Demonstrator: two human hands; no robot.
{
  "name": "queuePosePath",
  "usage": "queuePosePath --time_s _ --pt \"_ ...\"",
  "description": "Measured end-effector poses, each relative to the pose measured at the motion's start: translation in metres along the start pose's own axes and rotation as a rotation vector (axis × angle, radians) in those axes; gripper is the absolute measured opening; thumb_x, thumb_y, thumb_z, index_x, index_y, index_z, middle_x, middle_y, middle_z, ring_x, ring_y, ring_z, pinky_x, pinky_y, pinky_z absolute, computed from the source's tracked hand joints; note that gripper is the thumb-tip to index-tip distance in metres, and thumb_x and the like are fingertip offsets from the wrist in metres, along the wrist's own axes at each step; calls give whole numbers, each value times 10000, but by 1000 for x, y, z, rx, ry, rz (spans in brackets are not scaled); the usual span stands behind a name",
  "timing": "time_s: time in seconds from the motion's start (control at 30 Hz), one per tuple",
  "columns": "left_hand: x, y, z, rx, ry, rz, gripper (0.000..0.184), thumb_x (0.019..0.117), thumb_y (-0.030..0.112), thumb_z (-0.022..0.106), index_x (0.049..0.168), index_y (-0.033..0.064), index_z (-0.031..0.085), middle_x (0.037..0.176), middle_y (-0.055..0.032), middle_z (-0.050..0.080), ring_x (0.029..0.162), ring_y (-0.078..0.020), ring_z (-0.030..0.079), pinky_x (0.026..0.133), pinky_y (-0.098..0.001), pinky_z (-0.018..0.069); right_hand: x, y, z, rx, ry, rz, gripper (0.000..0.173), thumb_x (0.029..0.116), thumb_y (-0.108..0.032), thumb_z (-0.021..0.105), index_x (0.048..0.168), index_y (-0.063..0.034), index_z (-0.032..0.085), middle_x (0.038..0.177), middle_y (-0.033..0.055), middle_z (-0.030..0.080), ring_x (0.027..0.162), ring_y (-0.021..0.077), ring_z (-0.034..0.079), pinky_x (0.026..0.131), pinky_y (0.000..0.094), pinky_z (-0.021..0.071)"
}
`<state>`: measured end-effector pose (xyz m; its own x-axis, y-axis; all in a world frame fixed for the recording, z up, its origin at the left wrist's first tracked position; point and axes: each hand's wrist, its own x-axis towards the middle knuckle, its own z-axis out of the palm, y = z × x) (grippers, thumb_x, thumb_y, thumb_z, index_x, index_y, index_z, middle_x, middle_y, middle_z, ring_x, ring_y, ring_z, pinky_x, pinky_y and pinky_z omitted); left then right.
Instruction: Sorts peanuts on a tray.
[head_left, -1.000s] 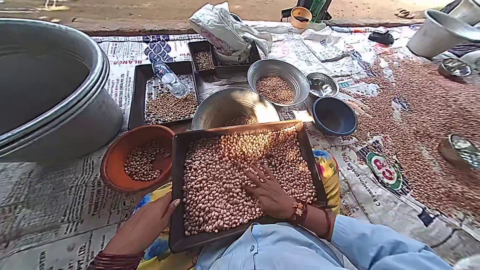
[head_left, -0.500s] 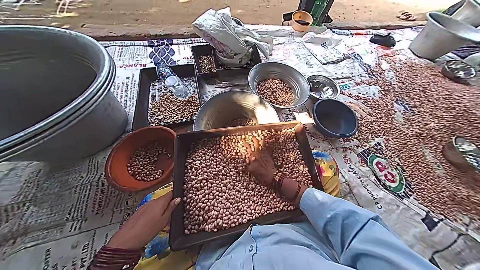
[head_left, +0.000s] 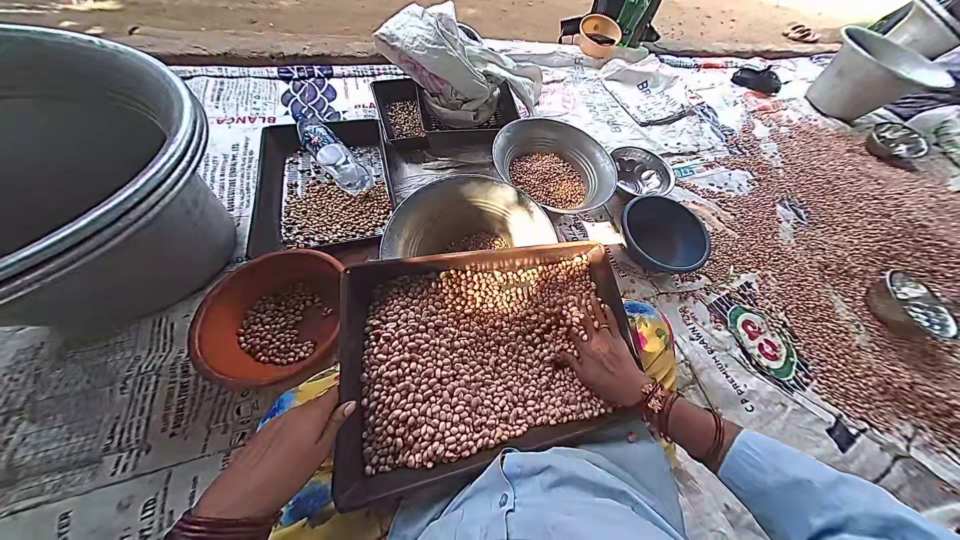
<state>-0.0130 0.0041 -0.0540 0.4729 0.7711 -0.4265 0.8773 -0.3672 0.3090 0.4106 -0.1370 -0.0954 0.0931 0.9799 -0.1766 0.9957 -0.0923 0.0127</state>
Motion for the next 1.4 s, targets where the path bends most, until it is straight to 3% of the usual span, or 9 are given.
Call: queuePosePath --time_s 0.13,0.3,0.4,0.63,0.7,0.87,1.17,1.3,1.4 --pt "2 -2 1 -19 0 6 408 1112 288 430 1174 -52 647 985 -296 702 975 -511 691 840 -688 502 71 -21 1 78 65 122 825 1033 -656 265 1615 -75 331 1658 313 217 1541 536 140 1215 709 16" --pt "3 -6 2 -48 -20 -19 399 1116 288 422 1217 -30 642 1027 -292 702 1008 -496 688 876 -688 493 102 -104 2 317 250 -75 630 1010 -446 495 1562 -144 464 1584 248 422 1464 513 347 1191 670 227" --pt "4 -7 4 -39 -17 -39 400 1117 290 416 1235 -20 640 1042 -292 704 1021 -500 686 885 -692 493 69 -131 -2 406 58 -284 681 1044 -526 424 1644 -230 294 1697 212 205 1557 490 141 1216 710 79" --pt "2 -2 3 -18 -16 -36 382 1107 285 457 1187 -36 647 1002 -297 704 991 -510 690 853 -690 506 -29 -51 10 147 41 -197 437 1019 -447 477 1263 -183 725 1666 145 335 1535 451 273 1158 775 159" --pt "1 -2 2 -8 -11 -27 381 1106 292 457 1174 -30 649 990 -290 704 981 -506 693 841 -686 510 -22 -21 -3 60 -66 -56 648 1025 -555 417 1409 -77 625 1679 254 221 1529 533 205 1160 786 101" --pt "2 -2 1 -14 -21 -22 382 1106 304 457 1174 -17 653 976 -281 704 966 -498 695 834 -681 512 56 -12 6 60 73 120 854 1035 -643 289 1383 81 580 1498 357 463 1477 529 324 1227 680 98" --pt "4 -5 3 -54 -37 -47 381 1114 282 442 1225 -22 643 1013 -295 701 999 -497 687 876 -685 492 66 -128 6 420 93 -247 667 1046 -543 390 1643 -260 298 1677 227 257 1546 504 171 1198 735 84" --pt "3 -6 5 -41 -34 -48 371 1110 281 450 1198 -19 649 989 -289 704 986 -502 690 856 -695 498 4 -98 8 315 -29 -380 469 1055 -459 438 1427 -223 600 1691 102 294 1566 391 220 1201 702 168" --pt "0 -3 -4 -45 -83 -25 394 1116 273 430 1213 -53 628 1021 -331 688 1006 -536 677 856 -715 487 -24 -51 7 141 -47 -185 485 1052 -419 416 1460 -228 594 1646 152 372 1541 427 272 1182 750 114"
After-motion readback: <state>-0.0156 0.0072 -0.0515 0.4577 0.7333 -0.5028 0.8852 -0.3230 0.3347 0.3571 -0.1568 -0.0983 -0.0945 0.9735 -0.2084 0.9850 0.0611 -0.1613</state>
